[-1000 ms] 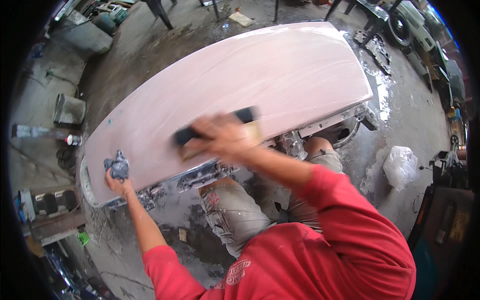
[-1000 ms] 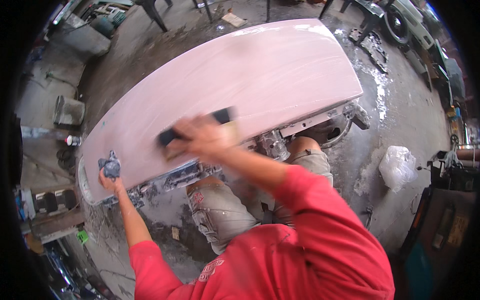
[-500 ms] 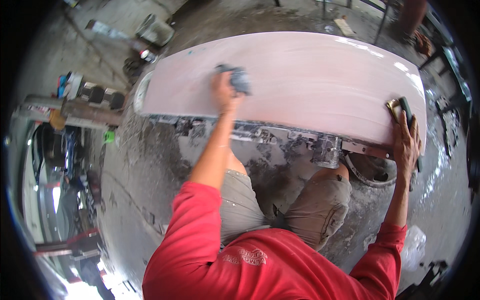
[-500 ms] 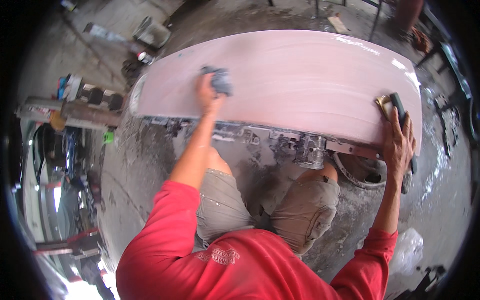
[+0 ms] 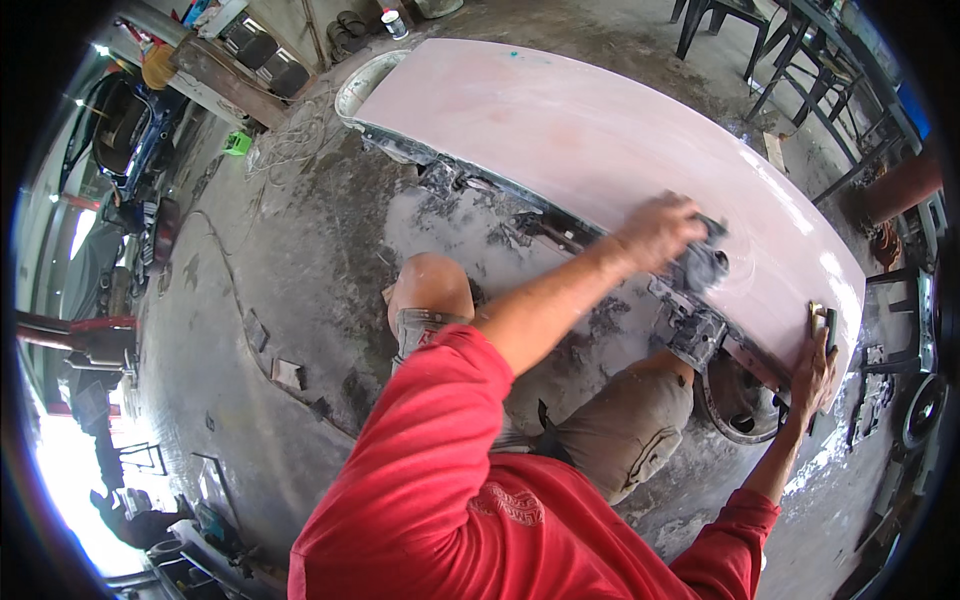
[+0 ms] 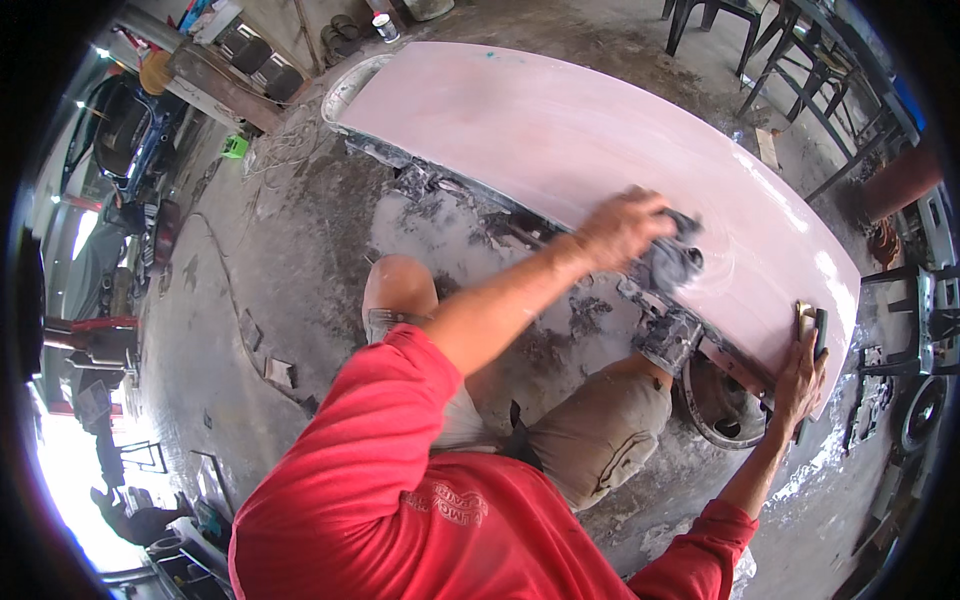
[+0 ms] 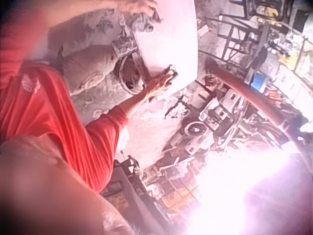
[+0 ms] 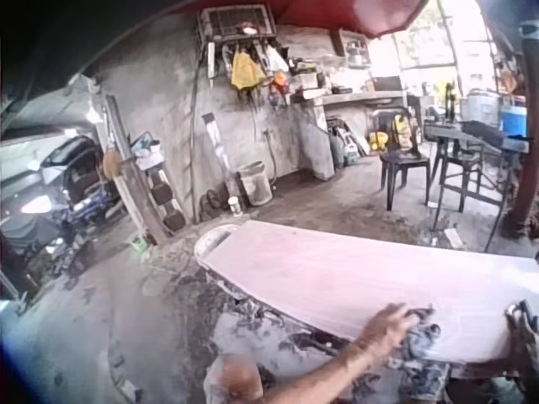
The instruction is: The person sands a large pink car hood with a sanding block, moving it back and forth across the surface. They occasionally wipe the hood with a cloth to remove dust. The hood remains on a stand throughout the clip.
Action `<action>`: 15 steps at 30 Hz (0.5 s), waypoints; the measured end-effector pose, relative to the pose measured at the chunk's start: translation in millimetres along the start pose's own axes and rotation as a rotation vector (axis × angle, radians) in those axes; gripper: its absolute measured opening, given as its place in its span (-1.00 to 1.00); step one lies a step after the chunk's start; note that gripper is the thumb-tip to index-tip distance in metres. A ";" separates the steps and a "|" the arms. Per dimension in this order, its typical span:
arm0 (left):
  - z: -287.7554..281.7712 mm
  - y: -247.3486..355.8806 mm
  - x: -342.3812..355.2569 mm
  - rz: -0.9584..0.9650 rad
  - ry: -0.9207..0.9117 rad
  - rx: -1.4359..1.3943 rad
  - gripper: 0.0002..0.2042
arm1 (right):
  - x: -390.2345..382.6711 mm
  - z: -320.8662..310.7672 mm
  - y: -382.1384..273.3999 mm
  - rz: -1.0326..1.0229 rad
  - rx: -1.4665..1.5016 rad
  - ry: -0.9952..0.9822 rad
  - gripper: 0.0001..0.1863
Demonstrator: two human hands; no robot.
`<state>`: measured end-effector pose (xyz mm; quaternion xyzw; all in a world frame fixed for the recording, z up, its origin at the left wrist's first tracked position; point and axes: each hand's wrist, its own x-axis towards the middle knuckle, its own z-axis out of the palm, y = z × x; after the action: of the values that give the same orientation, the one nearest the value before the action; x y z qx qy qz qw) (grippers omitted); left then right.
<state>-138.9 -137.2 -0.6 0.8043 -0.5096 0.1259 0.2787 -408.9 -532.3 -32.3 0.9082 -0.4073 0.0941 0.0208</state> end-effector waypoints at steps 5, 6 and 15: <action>-126.2 -196.0 -97.9 -0.306 0.004 -0.034 -0.32 | -31.8 1.9 -121.3 -0.348 0.061 0.114 -0.39; -152.2 -239.5 -122.0 -0.315 0.051 0.042 -0.32 | -37.3 1.7 -154.5 -0.370 0.068 0.098 -0.40; -344.4 -596.0 -309.3 -1.228 0.757 0.179 -0.37 | -64.7 -10.9 -371.3 -0.326 -0.008 0.082 -0.40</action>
<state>280.6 487.2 -61.7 0.8662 0.1774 0.2578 0.3894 -176.5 -235.7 -19.3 0.9575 -0.2538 0.1249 0.0561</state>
